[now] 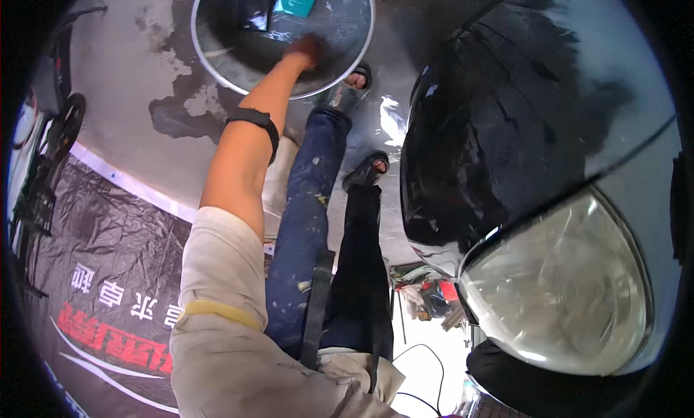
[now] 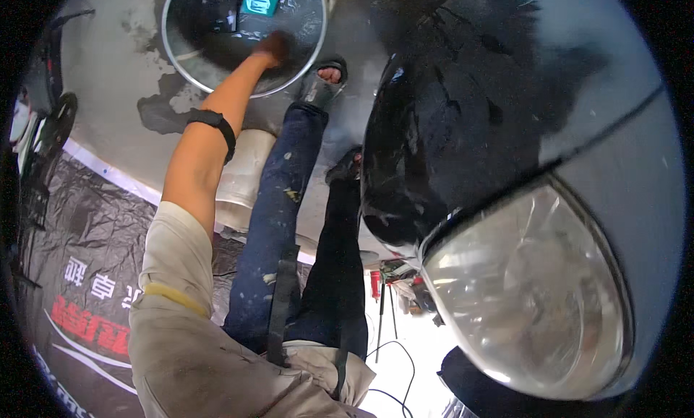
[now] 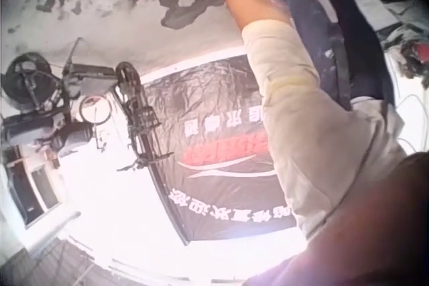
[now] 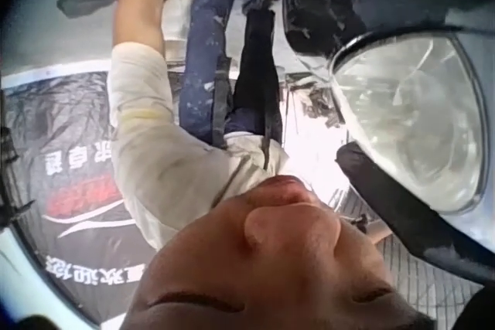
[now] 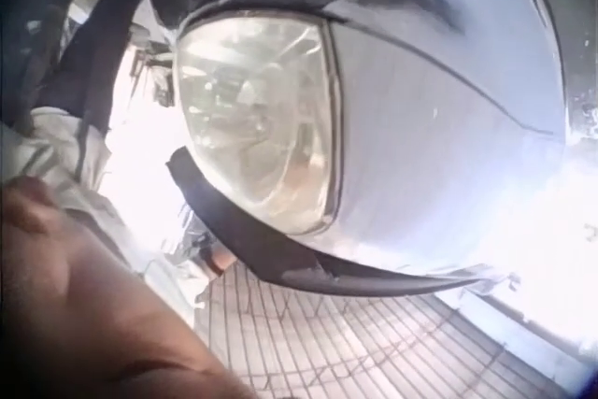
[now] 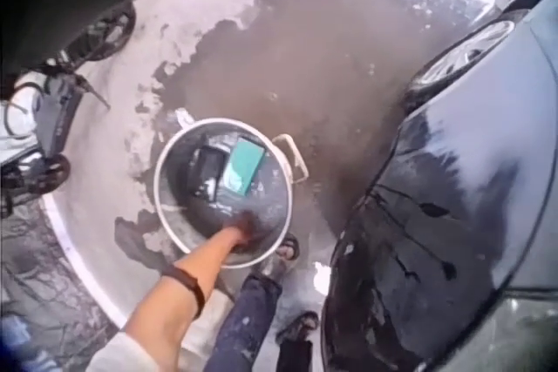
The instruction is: The recorder is sanding the surface of a car hood using a purple sanding block and water.
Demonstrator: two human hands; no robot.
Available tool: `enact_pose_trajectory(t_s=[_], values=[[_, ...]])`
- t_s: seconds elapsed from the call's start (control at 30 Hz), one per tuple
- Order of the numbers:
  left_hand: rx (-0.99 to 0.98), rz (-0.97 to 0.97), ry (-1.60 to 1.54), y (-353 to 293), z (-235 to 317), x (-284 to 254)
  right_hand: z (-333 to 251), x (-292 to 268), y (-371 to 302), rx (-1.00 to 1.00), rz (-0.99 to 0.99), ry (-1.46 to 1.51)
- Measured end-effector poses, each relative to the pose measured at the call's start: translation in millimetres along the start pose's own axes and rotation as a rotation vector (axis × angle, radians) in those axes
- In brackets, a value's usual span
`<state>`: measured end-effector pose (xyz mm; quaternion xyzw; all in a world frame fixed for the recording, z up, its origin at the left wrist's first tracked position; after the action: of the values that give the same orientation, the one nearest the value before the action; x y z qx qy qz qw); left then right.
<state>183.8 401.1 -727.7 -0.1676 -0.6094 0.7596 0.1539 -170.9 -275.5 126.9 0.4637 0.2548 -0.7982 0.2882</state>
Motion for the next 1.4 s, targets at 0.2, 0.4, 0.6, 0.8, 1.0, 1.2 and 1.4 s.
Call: enact_pose_trajectory(t_s=[0.2, 0.4, 0.6, 0.8, 1.0, 1.2, 1.4], values=[[0.413, 0.894, -0.453, -121, 16, -33, 50, 46, -10, -0.221, -0.004, 0.011], [0.161, 0.741, -1.226, -343, 78, -103, -135, 10, 48, -0.112, 0.335, 0.559], [0.702, 1.17, -1.07, -551, 230, -202, -115, -7, 86, -0.28, 0.54, 0.579], [1.281, 1.331, 0.293, -681, 452, -208, -85, 23, 129, -0.04, 0.592, 0.447], [0.958, 1.378, 0.403, -643, 503, -131, -120, -3, 113, 0.058, 0.5, 0.413], [0.924, 1.476, 0.374, -642, 542, -164, -126, -5, 116, 0.047, 0.55, 0.361], [0.872, 1.346, 0.392, -639, 535, -132, -104, 14, 113, -0.003, 0.62, 0.364]])
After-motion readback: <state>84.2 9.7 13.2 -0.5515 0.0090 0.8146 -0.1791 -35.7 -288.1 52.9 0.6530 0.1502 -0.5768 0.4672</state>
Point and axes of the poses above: each hand's wrist, its own y-axis towards the middle knuckle, its own x-axis out of the palm, z = x × y, the point moved 5 cm from there along y, towards the middle knuckle, and after that the axes turned 7 degrees about -z, right-handed, at the moved point
